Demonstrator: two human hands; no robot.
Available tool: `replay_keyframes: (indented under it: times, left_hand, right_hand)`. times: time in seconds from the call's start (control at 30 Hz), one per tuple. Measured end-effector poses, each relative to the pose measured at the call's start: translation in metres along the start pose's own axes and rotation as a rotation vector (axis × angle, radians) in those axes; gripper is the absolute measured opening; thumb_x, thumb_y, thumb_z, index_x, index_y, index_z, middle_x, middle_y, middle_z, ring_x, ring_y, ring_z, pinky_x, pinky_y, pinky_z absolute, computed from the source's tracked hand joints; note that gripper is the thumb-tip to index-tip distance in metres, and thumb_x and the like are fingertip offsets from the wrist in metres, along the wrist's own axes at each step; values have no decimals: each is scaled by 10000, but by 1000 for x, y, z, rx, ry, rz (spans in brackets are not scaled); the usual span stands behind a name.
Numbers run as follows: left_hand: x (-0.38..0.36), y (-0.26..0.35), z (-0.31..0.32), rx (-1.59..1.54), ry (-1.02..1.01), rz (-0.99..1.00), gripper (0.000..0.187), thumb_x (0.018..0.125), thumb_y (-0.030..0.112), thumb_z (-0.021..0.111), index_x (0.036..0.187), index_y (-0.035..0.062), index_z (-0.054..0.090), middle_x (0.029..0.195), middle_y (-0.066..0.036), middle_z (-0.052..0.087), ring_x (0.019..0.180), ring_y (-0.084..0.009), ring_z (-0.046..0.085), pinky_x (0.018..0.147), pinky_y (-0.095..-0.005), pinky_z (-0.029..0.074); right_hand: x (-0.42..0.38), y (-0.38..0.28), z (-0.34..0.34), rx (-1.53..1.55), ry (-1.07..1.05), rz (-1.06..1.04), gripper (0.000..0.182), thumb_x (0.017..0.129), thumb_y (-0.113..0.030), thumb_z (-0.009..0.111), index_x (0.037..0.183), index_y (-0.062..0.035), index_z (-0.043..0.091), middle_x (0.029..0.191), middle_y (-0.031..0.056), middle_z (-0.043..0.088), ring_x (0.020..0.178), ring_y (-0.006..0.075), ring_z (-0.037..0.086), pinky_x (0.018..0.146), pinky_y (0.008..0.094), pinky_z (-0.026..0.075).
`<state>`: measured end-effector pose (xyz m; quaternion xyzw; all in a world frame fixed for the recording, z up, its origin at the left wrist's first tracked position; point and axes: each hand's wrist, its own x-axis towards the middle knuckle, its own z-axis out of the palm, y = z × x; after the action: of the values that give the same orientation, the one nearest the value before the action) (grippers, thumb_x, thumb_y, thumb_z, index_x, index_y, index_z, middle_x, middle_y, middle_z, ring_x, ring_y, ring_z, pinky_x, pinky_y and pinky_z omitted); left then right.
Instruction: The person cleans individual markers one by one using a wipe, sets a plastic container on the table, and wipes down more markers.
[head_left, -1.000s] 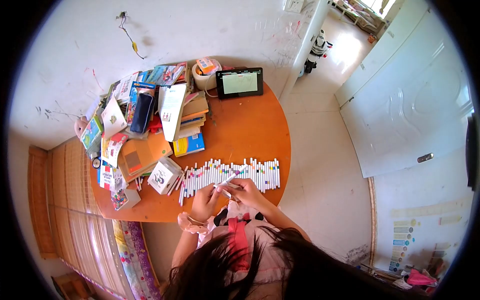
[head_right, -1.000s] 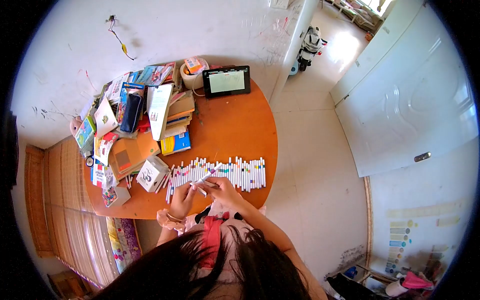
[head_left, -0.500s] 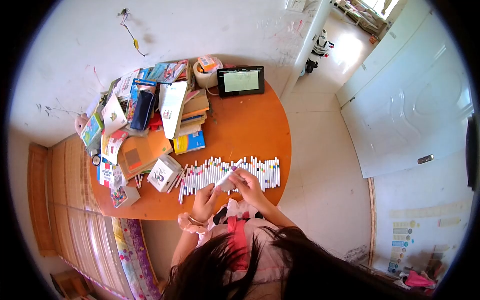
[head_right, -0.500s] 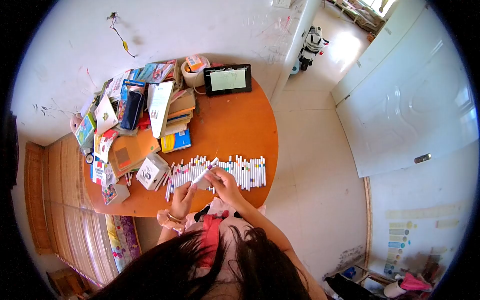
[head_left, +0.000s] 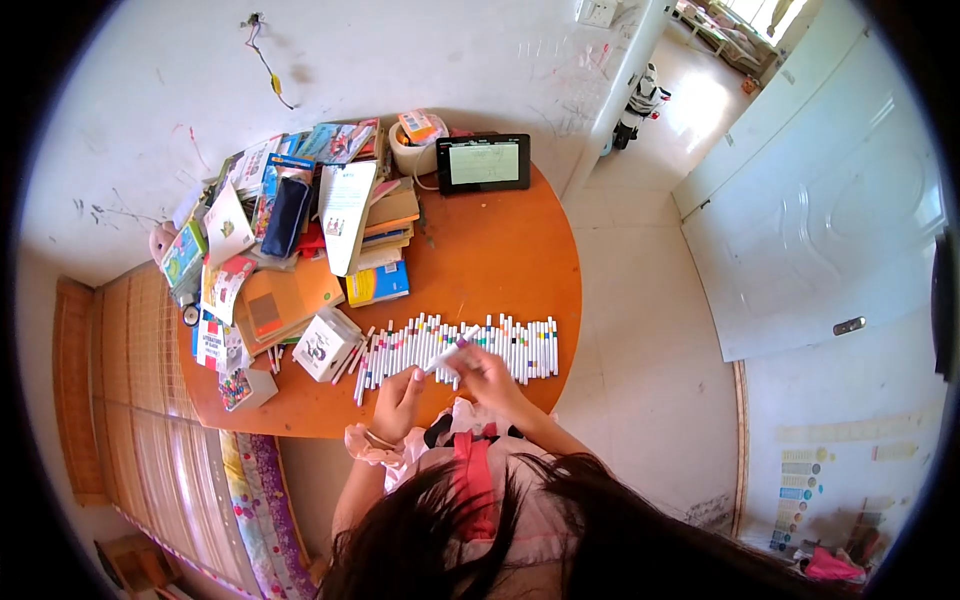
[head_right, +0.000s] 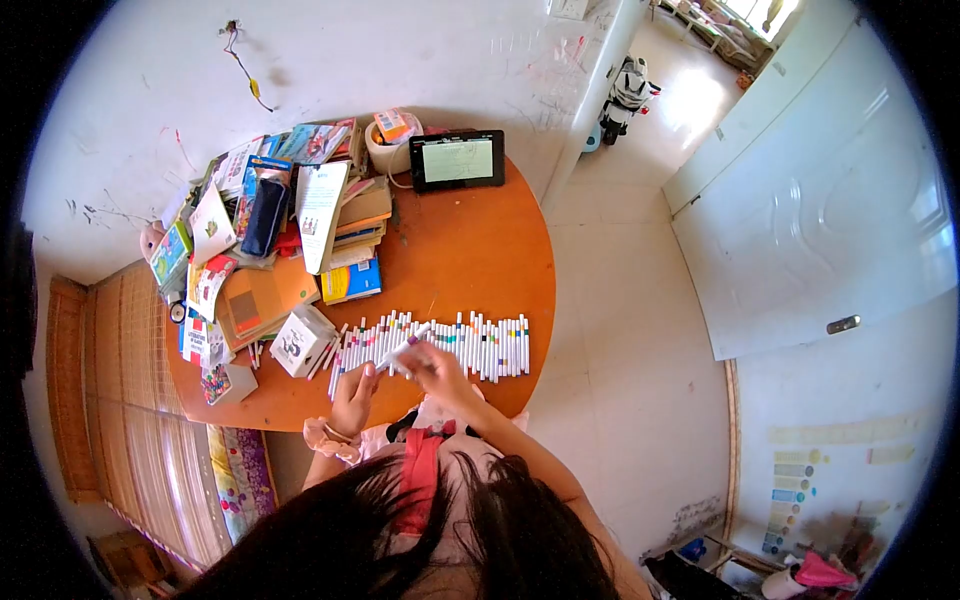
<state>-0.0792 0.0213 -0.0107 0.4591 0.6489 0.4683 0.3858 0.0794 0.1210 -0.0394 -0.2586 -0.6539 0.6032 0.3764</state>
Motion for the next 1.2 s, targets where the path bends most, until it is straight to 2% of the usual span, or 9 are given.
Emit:
replay_keyframes:
  times: [0.13,0.2,0.27,0.37,0.43,0.67,0.7,0.87,1.2]
  left_hand:
    - [-2,9,2,23,-19,-4,458,1021,335,434,737,-21,482,602,-33,368,595,-118,313,518,-311,295]
    - [-7,7,-5,17,-26,-38,471,1022,354,425,733,-14,478,599,-43,356,590,-119,308,514,-309,295]
    - [-10,-2,-14,12,-8,-96,471,1028,336,402,712,-5,478,598,-39,379,578,-132,331,519,-317,305]
    - [-8,-30,-25,146,48,-149,448,1023,298,389,701,0,483,597,-80,427,556,-197,376,529,-360,330]
    - [-5,-63,-31,316,84,-134,349,988,247,407,773,-4,521,651,-211,502,596,-369,489,583,-449,401]
    - [6,-226,-4,703,326,-128,239,985,258,419,961,24,464,799,-308,609,734,-504,589,617,-583,449]
    - [10,-199,2,601,381,-314,223,986,254,419,974,33,446,793,-306,617,716,-510,598,577,-589,459]
    - [21,-206,7,688,334,-428,264,990,297,411,1012,37,447,760,-264,647,706,-462,635,596,-566,496]
    - [41,-170,2,1049,64,-543,356,962,360,457,1078,31,530,796,-187,694,729,-346,694,629,-467,551]
  right_hand:
    - [-3,-3,-3,185,-49,308,246,919,-14,546,1159,-36,597,885,21,646,713,74,591,623,244,499]
    - [13,16,-35,337,316,24,199,930,-86,505,1099,-46,601,796,16,593,622,73,528,568,219,452]
    - [22,4,-76,275,847,133,132,953,-165,549,1026,-59,577,777,19,592,619,72,535,535,221,432]
    - [14,9,-128,225,1068,189,159,923,-198,620,956,-43,612,767,-4,592,657,66,549,561,218,436]
    - [1,26,-138,158,1069,177,132,902,-160,629,927,-31,628,780,2,601,678,76,561,580,225,449]
    - [-60,124,-149,10,929,368,53,840,-38,577,883,-17,601,771,88,625,562,153,596,486,276,497]
    - [-64,121,-142,51,892,469,64,849,-57,579,904,-24,583,763,95,619,547,158,587,456,278,486]
    - [-75,139,-141,66,678,784,196,881,-208,627,968,-44,565,791,92,620,539,146,571,409,265,452]
    - [-77,148,-151,187,689,591,166,864,-173,620,966,-49,577,793,77,624,590,155,593,455,270,479]
